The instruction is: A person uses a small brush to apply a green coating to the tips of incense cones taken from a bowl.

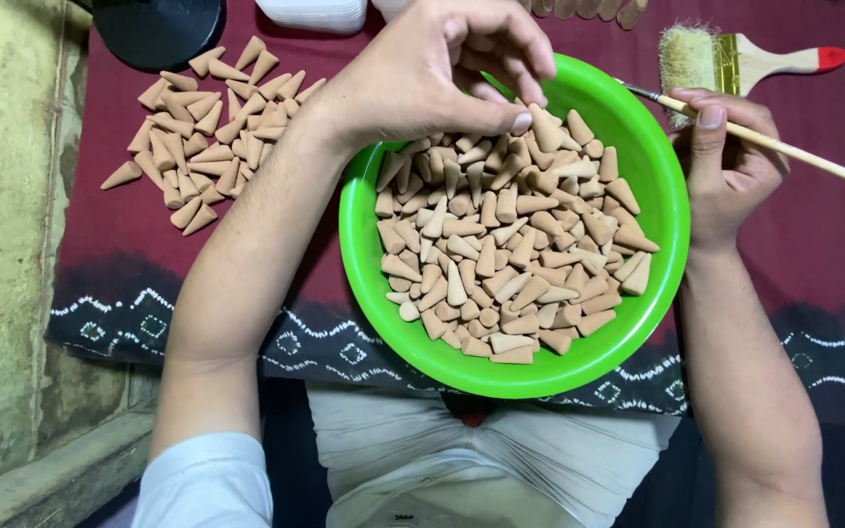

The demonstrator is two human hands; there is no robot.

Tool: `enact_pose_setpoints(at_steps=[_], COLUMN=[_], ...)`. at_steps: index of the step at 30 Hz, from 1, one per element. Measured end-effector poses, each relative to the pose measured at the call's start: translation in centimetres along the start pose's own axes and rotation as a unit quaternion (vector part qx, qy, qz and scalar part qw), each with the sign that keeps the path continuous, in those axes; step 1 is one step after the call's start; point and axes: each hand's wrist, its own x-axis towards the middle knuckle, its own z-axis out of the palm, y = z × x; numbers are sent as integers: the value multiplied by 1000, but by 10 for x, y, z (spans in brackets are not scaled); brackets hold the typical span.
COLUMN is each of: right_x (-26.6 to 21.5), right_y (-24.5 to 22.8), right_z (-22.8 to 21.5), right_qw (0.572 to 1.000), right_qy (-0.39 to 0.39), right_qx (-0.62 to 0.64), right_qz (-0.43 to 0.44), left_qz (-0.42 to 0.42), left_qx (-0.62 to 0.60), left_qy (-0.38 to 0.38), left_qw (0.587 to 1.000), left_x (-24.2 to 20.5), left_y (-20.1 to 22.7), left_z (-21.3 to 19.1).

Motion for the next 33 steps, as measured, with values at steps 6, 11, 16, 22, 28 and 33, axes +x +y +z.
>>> enact_pose_setpoints(at_steps=[6, 11, 16, 22, 28, 33], right_x=[4, 3, 0, -1, -2, 0], right_y=[-5, 1, 3, 4, 1, -2], right_z=[2, 2, 1, 3, 4, 6], right_qw=[999, 1000, 1000, 999, 999, 999], right_qy=[-5, -6, -21, -18, -24, -32], right_qx=[-6, 14, 16, 26, 29, 22], right_qz=[-39, -27, -7, 8, 37, 28], left_qz=[-3, 23, 106, 36, 37, 42], left_qx=[77, 350, 447, 421, 447, 426], left_qy=[-51, -12, -21, -150, -167, -160], left_qw=[996, 936, 888, 894, 878, 890], left_x=[2, 4, 2, 2, 1, 3], left_y=[-11, -16, -13, -17, -25, -29], left_z=[-6, 11, 37, 54, 52, 49])
